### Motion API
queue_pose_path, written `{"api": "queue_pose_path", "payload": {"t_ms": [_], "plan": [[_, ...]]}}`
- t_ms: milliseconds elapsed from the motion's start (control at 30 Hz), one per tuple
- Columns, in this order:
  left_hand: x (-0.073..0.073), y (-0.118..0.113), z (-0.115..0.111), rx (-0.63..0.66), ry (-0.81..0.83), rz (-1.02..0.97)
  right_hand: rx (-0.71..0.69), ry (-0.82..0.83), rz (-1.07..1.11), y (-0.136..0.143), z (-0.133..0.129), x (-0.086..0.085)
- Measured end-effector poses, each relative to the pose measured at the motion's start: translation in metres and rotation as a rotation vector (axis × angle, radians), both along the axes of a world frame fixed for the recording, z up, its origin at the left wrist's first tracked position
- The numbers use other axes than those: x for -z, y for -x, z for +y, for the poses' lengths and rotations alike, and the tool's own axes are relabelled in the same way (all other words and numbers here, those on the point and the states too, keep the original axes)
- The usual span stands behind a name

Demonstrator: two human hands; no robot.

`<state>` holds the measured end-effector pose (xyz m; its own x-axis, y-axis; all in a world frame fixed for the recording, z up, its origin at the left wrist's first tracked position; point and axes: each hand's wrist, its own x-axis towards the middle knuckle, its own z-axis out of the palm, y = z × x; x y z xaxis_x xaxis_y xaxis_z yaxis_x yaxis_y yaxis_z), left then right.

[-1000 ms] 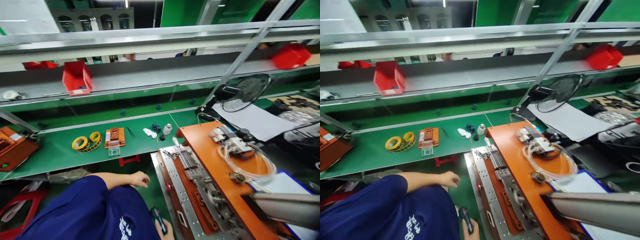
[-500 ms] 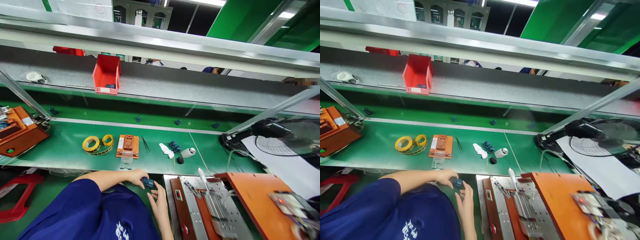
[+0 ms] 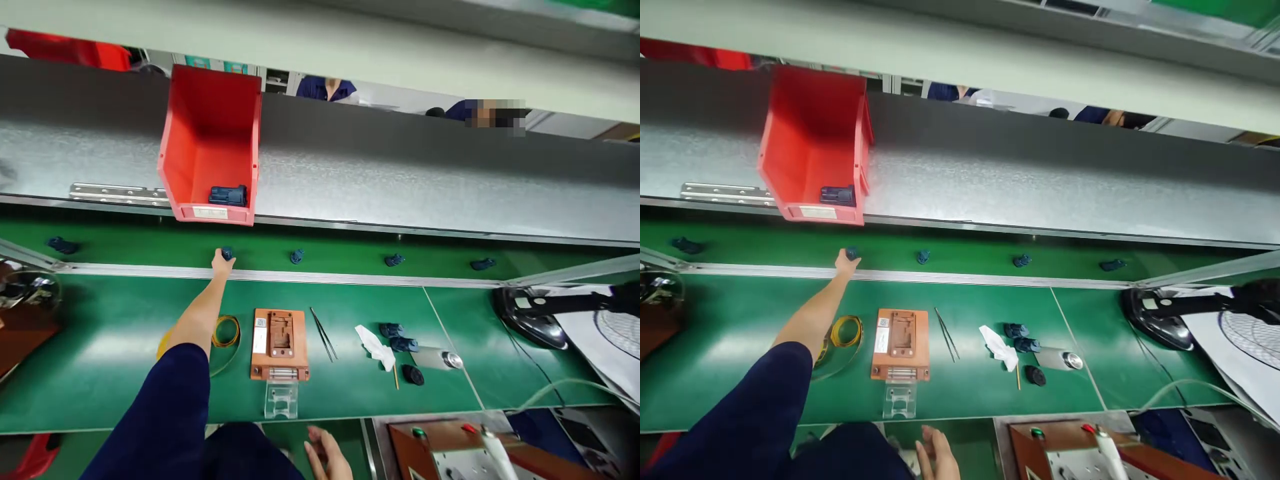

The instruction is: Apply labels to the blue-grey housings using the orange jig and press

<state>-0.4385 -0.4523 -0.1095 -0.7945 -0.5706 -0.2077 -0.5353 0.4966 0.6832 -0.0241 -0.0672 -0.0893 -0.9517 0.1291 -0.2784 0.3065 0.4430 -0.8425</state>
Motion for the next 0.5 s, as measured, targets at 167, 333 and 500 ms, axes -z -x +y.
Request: {"api": "queue_pose_path", "payload": {"t_ms": [167, 333, 500], "plan": [[0.024, 0.011, -0.008, -0.050, -0.023, 0.057, 0.006, -0.101, -0.016, 0.014, -0.027, -0.009], [0.021, -0.013, 0.025, -0.186, 0.067, 0.276, 0.105, -0.123, -0.059, 0.013, -0.027, -0.009], [0.013, 0.003, 0.134, 0.202, -0.245, 0.375, 0.148, -0.129, -0.089, 0.006, -0.032, -0.002]]}}
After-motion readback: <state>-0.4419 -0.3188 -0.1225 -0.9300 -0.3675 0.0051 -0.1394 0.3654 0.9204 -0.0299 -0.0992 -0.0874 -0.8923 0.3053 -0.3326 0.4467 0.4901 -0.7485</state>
